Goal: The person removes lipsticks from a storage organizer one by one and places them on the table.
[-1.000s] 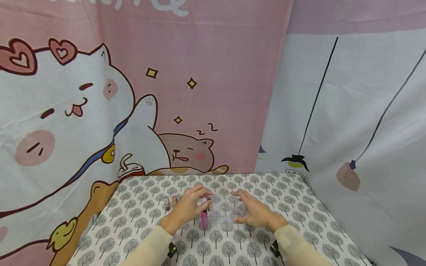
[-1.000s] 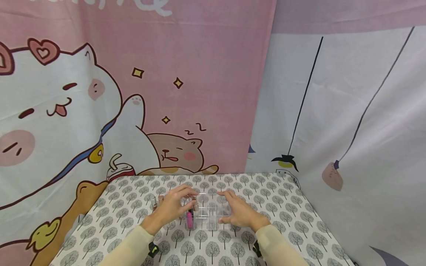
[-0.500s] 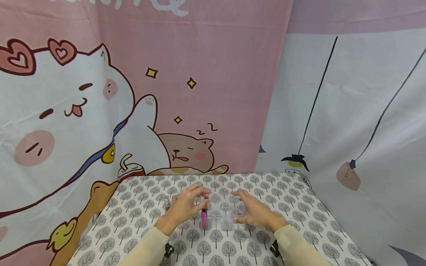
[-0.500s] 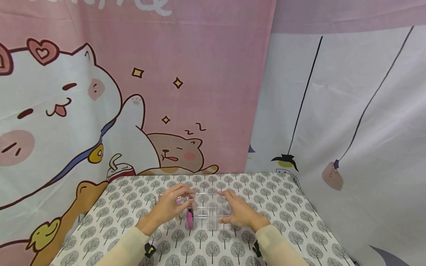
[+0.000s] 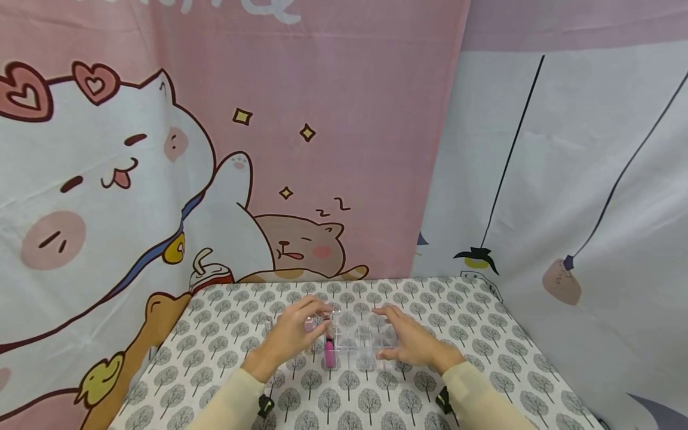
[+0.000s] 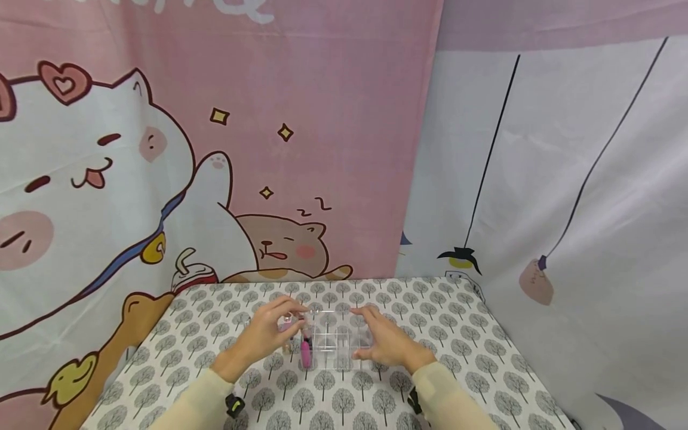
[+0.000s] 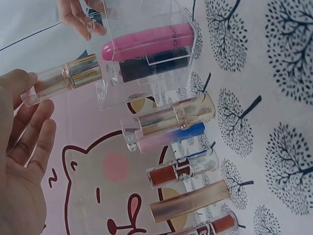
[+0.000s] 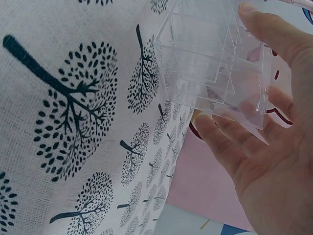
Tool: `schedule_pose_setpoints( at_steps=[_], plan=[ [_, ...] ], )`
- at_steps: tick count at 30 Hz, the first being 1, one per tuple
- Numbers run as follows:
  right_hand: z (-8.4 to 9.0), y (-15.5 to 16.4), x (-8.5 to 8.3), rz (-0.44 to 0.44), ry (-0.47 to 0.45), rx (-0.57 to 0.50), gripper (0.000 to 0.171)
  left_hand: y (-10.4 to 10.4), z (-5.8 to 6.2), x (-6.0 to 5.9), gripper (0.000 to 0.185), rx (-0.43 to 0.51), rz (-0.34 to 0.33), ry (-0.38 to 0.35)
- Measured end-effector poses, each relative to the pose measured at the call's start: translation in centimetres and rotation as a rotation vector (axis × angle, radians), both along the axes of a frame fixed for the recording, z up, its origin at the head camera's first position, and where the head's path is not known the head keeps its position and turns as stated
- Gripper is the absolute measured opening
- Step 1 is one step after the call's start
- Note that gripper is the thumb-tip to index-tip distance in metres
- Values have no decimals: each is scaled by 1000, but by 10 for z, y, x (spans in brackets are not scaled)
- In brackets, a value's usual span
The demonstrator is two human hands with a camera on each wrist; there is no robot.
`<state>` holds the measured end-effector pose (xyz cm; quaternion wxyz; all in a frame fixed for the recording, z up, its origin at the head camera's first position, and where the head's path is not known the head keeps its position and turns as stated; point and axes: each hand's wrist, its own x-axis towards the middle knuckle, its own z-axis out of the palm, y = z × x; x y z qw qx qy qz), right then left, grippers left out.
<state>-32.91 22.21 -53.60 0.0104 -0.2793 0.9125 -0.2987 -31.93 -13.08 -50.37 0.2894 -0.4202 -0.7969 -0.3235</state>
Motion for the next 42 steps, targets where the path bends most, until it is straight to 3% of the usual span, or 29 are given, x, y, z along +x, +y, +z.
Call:
schedule_pose_setpoints(
  at_steps=[10,24,42],
  plan=[
    [1,-1,2,-4,6,-3,107,-11,-4,0,33,22,0,48],
    [2,0,1,-2,7,-8,108,-28,2,0,29,27,38,39],
    [1,0,2,-14,3,-1,108,-57,-5,2,35,41,125,8]
  ],
)
